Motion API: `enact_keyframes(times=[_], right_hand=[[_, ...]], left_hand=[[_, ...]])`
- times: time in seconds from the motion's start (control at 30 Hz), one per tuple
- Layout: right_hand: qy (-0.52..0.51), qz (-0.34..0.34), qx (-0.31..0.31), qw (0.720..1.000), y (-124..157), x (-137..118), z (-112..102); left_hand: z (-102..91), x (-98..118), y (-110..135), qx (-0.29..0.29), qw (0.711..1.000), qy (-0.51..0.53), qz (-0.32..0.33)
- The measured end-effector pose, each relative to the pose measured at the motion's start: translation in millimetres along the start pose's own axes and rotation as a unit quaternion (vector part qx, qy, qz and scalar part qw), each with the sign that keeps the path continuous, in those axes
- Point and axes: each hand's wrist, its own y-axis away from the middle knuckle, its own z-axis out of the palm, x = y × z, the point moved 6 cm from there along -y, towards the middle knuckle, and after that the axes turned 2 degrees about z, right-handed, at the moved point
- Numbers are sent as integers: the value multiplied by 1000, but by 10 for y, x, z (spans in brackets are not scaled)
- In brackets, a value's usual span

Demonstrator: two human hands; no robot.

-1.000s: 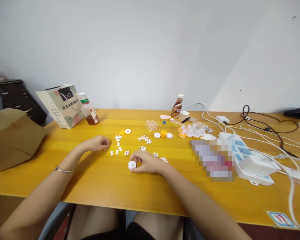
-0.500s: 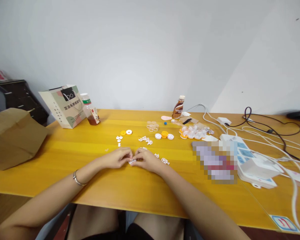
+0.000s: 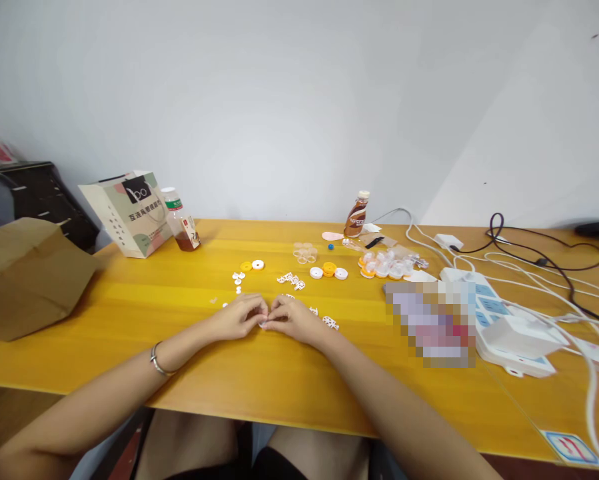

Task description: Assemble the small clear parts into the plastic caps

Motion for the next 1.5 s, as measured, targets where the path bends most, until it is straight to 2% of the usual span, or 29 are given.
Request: enact_keyframes(times=[0.3,0.63,0.77,1.1,1.5], right_hand=[[-7,2,-2,1000,11,-18,-7],[-2,3,-6,1000,12,-10,-8],[-6,2,-5,1000,12,-17,-12],[-2,5,3,1000,10,4,-6],[4,-7,6,1000,5,-4,-17]], left_hand=[[34,-102,24,-3,998,34,-51],[53,-157,17,-16,996,63,-64],[43,-144,22,-13,997,56,-50],[-42,-12,9,-21,998,-41,39],[-59,11,17,-38,997,-42,54]])
